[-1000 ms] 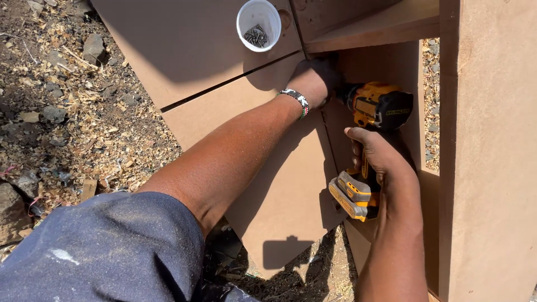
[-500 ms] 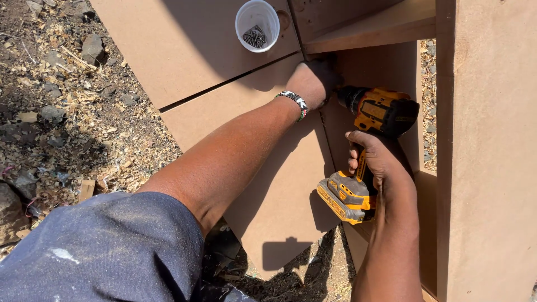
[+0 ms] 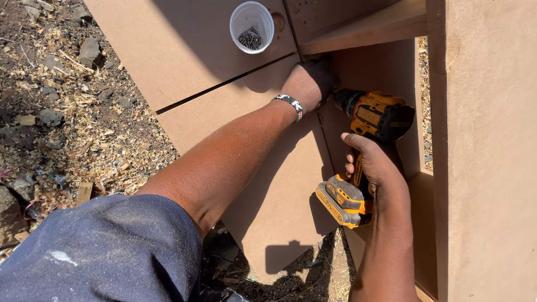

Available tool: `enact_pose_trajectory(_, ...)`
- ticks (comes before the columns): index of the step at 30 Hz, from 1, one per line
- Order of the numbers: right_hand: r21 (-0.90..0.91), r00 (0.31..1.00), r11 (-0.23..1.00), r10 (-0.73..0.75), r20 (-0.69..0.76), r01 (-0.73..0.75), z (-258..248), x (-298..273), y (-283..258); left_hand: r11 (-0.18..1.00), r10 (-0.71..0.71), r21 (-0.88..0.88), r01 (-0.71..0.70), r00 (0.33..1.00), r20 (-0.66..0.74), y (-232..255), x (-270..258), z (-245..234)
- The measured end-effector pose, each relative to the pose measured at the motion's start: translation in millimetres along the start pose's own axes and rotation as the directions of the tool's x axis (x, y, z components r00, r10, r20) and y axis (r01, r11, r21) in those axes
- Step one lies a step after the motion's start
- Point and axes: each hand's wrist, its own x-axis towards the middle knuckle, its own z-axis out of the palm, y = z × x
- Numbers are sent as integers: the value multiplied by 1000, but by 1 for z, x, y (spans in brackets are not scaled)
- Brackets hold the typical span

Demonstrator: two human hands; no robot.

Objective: The person uses a cordless drill to attach metal hinges to a wooden cabinet door. They pick up screws from a white cup, position the hinges, and drive the screws into the wood. The person also handles the hinges by hand to align them before drilling.

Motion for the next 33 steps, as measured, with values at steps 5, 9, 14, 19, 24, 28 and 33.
enact_pose_trajectory(5, -108, 996, 993, -64, -60, 57, -2, 20, 31, 999, -51, -14, 51, 998, 45, -2, -3, 0)
enact_pose_trajectory(9, -53, 992, 996, -79, -99, 74, 5, -12, 20, 997, -72, -15, 73, 996, 59, -2, -3, -4)
enact_pose_trajectory(14, -121, 966, 990, -95, -240, 67, 14, -60, -9, 992, -123, -18, 126, 987, 99, 3, 6, -10)
enact_pose_trajectory(19, -194, 939, 980, -116, -324, 54, 6, -73, 3, 984, -151, -81, 160, 982, 112, 28, -8, -68)
enact_pose_trajectory(24, 83, 944, 996, -5, -330, 34, 11, -100, -6, 998, -13, 50, 26, 971, -241, 17, -1, 36)
enact_pose_trajectory(28, 142, 956, 987, -28, -292, 72, 7, -100, 7, 997, -71, 27, 74, 992, -104, 10, -2, 40)
enact_pose_trajectory(33, 125, 957, 978, -127, -261, 164, 17, -100, 3, 991, -12, 134, 19, 999, -50, 2, -36, -67)
